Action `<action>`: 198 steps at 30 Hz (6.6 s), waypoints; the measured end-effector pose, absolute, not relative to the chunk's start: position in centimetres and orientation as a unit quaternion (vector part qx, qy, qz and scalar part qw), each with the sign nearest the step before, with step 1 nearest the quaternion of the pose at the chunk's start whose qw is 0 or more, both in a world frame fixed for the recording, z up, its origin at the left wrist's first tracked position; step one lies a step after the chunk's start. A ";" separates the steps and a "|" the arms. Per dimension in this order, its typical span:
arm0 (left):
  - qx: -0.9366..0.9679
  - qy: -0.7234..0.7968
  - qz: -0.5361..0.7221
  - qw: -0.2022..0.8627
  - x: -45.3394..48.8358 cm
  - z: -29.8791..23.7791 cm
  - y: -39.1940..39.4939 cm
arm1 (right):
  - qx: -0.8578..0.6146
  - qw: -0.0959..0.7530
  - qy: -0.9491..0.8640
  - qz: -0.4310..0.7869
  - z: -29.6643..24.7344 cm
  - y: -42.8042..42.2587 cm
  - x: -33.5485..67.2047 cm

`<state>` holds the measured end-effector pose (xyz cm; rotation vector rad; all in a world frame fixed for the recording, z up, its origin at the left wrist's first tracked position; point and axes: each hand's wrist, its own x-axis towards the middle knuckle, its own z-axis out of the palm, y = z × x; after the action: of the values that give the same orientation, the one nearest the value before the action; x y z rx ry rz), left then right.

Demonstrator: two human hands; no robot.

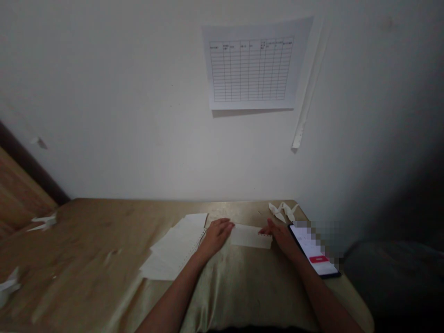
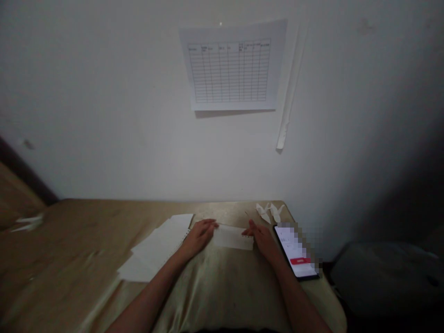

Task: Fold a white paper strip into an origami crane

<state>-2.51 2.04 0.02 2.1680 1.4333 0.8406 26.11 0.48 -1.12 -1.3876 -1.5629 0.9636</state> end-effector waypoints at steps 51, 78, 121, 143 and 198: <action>0.830 0.539 0.059 0.129 -0.8 1.0 -0.5 | -0.494 0.338 -0.751 0.279 -2.2 0.4 26.1; 0.831 0.537 0.122 0.082 -0.1 -0.7 -0.4 | -0.610 0.382 -0.669 0.184 -2.2 0.7 26.3; 0.854 0.478 0.121 0.166 -1.1 1.3 -0.3 | -0.479 0.244 -0.791 0.294 -0.9 -0.9 25.9; 0.798 0.505 0.268 0.192 -0.9 -0.7 1.4 | -0.601 0.261 -0.753 0.050 -2.3 -0.4 24.1; 0.842 0.501 0.180 0.085 -0.7 0.7 0.1 | -0.628 0.212 -0.748 0.020 -1.4 -1.3 24.2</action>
<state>-0.71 0.08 0.67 2.5121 1.4944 0.5361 24.22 -1.27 -1.37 -1.7441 -2.0784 0.0546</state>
